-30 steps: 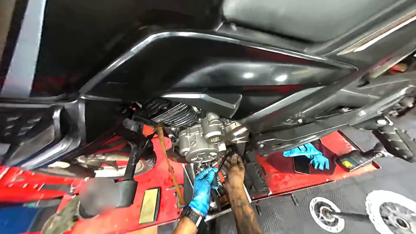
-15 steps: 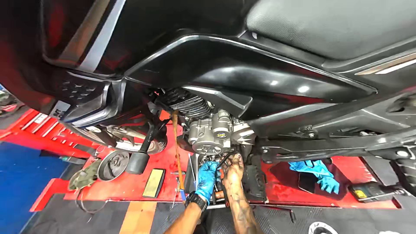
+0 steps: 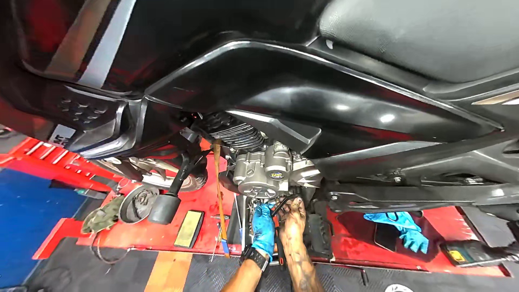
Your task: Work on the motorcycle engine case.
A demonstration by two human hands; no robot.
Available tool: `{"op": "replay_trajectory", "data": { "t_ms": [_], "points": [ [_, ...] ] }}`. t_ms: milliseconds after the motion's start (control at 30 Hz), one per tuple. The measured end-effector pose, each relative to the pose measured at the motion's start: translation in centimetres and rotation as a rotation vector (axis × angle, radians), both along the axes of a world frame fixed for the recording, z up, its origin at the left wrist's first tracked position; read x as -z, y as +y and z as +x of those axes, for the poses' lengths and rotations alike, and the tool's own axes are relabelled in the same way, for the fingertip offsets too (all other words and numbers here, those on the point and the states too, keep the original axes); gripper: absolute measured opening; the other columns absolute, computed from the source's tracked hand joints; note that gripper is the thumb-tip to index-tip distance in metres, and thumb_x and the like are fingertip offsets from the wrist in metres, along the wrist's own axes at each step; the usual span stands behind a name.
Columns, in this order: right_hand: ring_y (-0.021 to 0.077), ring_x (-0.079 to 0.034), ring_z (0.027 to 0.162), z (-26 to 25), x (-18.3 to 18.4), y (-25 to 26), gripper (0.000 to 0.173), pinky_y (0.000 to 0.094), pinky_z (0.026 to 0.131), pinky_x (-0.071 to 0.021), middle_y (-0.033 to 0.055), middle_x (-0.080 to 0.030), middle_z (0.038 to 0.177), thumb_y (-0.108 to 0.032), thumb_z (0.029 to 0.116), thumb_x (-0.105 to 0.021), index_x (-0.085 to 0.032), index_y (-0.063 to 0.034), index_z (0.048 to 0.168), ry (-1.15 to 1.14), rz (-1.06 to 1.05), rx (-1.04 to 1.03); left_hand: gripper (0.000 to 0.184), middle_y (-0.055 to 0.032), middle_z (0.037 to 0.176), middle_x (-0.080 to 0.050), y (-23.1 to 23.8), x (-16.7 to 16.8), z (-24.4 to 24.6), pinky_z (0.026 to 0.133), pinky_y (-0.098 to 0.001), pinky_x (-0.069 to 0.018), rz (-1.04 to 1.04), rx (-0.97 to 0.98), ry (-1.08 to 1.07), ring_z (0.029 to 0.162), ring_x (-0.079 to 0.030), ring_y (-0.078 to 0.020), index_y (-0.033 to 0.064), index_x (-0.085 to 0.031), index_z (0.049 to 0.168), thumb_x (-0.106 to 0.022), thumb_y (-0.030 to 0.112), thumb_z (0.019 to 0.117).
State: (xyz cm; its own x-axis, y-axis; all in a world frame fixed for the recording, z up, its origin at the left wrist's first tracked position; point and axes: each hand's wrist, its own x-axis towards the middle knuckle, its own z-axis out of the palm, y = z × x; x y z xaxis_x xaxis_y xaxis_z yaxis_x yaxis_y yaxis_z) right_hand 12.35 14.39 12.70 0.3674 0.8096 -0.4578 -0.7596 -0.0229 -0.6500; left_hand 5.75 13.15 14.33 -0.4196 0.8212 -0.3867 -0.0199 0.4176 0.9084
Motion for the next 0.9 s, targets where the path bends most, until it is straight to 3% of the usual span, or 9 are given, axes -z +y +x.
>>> {"op": "replay_trajectory", "data": {
  "t_ms": [167,267,467,567,667,833,900],
  "points": [
    [0.022,-0.067,0.077,-0.2,0.4,0.2,0.027,0.0416,0.072,-0.0614,0.0107,-0.063,0.088,-0.023,0.1119,-0.037,-0.056,-0.0041,0.115,0.003,-0.008,0.016,0.031,-0.0121,0.095,-0.071,1.9,2.4,-0.3,0.083,-0.0427,-0.0563,-0.017,-0.027,0.088,0.09,-0.068,-0.0216,0.0035,-0.073,0.101,-0.053,0.027,0.1069],
    [0.0223,-0.067,0.077,-0.3,0.1,0.3,0.03,0.0403,0.071,-0.0612,0.0112,-0.064,0.087,-0.025,0.1121,-0.037,-0.057,-0.0036,0.111,-0.031,0.006,0.023,0.029,-0.0135,0.098,-0.069,1.1,0.2,0.2,0.082,-0.0404,-0.0541,-0.072,-0.085,-0.029,0.092,-0.065,-0.0214,0.0006,-0.07,0.106,-0.054,0.024,0.1068],
    [0.0249,-0.068,0.077,0.1,0.2,0.4,0.03,0.042,0.069,-0.0613,0.0145,-0.066,0.088,-0.023,0.1122,-0.038,-0.058,-0.0017,0.114,-0.024,-0.02,0.014,0.028,-0.0097,0.081,-0.063,1.9,1.1,0.5,0.065,-0.0359,-0.0507,-0.114,-0.16,-0.087,0.068,-0.058,-0.0184,0.0008,-0.069,0.103,-0.05,0.021,0.1086],
    [0.0224,-0.068,0.074,0.1,0.2,0.7,0.03,0.0392,0.067,-0.0609,0.0115,-0.066,0.084,-0.025,0.1123,-0.037,-0.058,-0.0026,0.112,-0.047,-0.01,0.016,0.029,-0.0053,0.075,-0.057,1.1,-0.6,0.5,0.049,-0.0269,-0.042,-0.06,-0.131,-0.165,0.055,-0.048,-0.0117,0.0009,-0.065,0.106,-0.043,0.019,0.1107],
    [0.0236,-0.069,0.077,0.0,0.8,0.4,0.029,0.0407,0.07,-0.0616,0.0127,-0.065,0.086,-0.022,0.112,-0.037,-0.058,-0.0018,0.111,-0.056,-0.005,0.013,0.03,-0.0082,0.08,-0.061,1.6,1.3,0.2,0.057,-0.0321,-0.0464,-0.134,-0.122,-0.136,0.062,-0.053,-0.0154,0.0007,-0.068,0.107,-0.046,0.022,0.1101],
    [0.0242,-0.07,0.075,0.5,0.3,0.5,0.031,0.0402,0.068,-0.062,0.0139,-0.067,0.086,-0.024,0.1124,-0.037,-0.057,-0.0004,0.113,-0.043,-0.009,-0.001,0.028,-0.0042,0.072,-0.055,1.3,-0.6,0.3,0.044,-0.0259,-0.038,-0.125,-0.131,-0.215,0.05,-0.043,-0.011,0.0023,-0.065,0.105,-0.045,0.021,0.1102],
    [0.0253,-0.07,0.078,0.3,0.6,0.3,0.03,0.042,0.071,-0.0621,0.0145,-0.067,0.088,-0.023,0.1122,-0.037,-0.056,-0.0012,0.114,-0.02,0.006,-0.009,0.029,-0.0054,0.073,-0.057,1.3,0.0,0.0,0.046,-0.0273,-0.038,-0.137,-0.132,-0.211,0.051,-0.044,-0.0119,0.0014,-0.066,0.106,-0.045,0.021,0.1104]
  ]
}}
